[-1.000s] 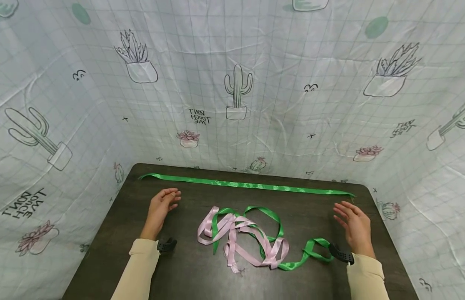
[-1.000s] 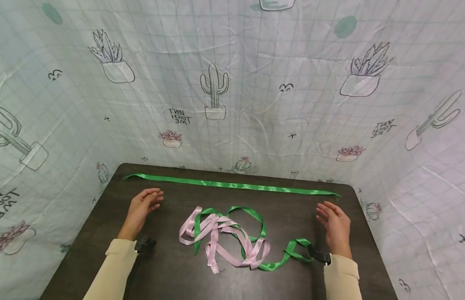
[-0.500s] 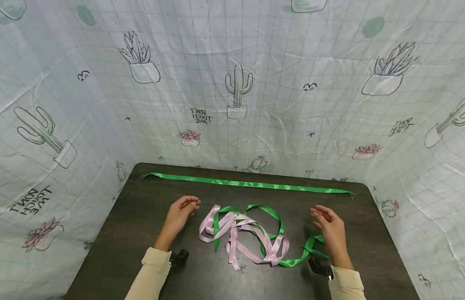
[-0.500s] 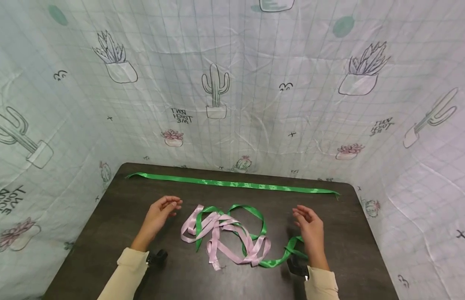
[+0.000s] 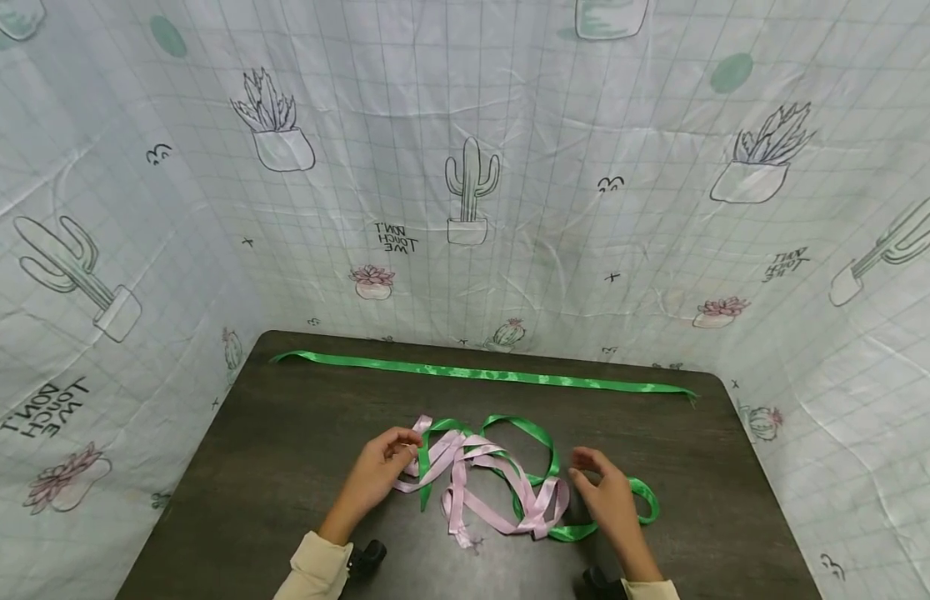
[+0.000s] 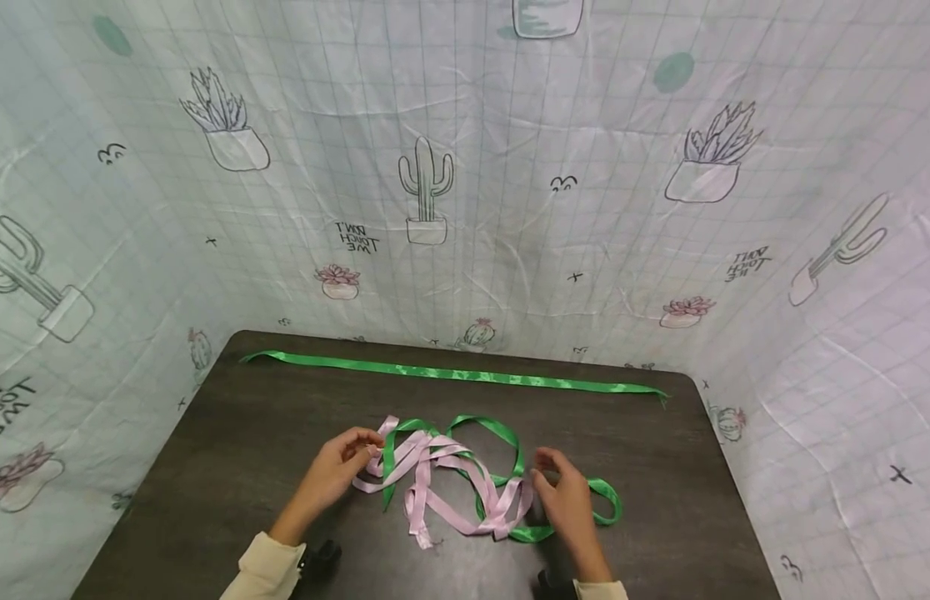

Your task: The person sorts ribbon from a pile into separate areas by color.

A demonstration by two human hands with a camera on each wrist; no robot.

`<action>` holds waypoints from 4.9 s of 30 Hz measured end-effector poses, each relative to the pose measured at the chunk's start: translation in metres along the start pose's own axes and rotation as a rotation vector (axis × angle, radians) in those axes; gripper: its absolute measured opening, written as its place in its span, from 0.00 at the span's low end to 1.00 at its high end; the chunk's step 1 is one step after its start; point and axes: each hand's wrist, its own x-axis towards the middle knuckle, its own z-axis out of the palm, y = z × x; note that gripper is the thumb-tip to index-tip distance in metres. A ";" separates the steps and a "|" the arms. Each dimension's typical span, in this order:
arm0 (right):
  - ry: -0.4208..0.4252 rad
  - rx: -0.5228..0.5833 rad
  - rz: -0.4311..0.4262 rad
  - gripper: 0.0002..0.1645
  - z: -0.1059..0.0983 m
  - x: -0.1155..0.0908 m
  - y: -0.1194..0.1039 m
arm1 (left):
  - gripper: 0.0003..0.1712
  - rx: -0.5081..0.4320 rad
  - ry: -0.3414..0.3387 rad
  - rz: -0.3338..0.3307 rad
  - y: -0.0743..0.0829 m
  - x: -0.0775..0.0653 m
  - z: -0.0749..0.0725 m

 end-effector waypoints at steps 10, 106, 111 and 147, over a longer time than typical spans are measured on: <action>0.047 -0.211 -0.041 0.20 0.026 -0.006 -0.002 | 0.09 0.011 -0.024 -0.001 0.000 -0.011 0.012; 0.204 0.156 -0.564 0.16 -0.009 0.012 -0.145 | 0.17 -0.079 -0.156 0.203 0.052 0.019 0.053; 0.183 0.153 -0.582 0.17 -0.007 0.011 -0.148 | 0.21 -0.089 -0.191 0.233 0.061 0.021 0.055; -0.322 0.484 -0.127 0.13 -0.025 0.018 -0.140 | 0.05 -0.234 -0.168 0.321 0.072 0.017 0.027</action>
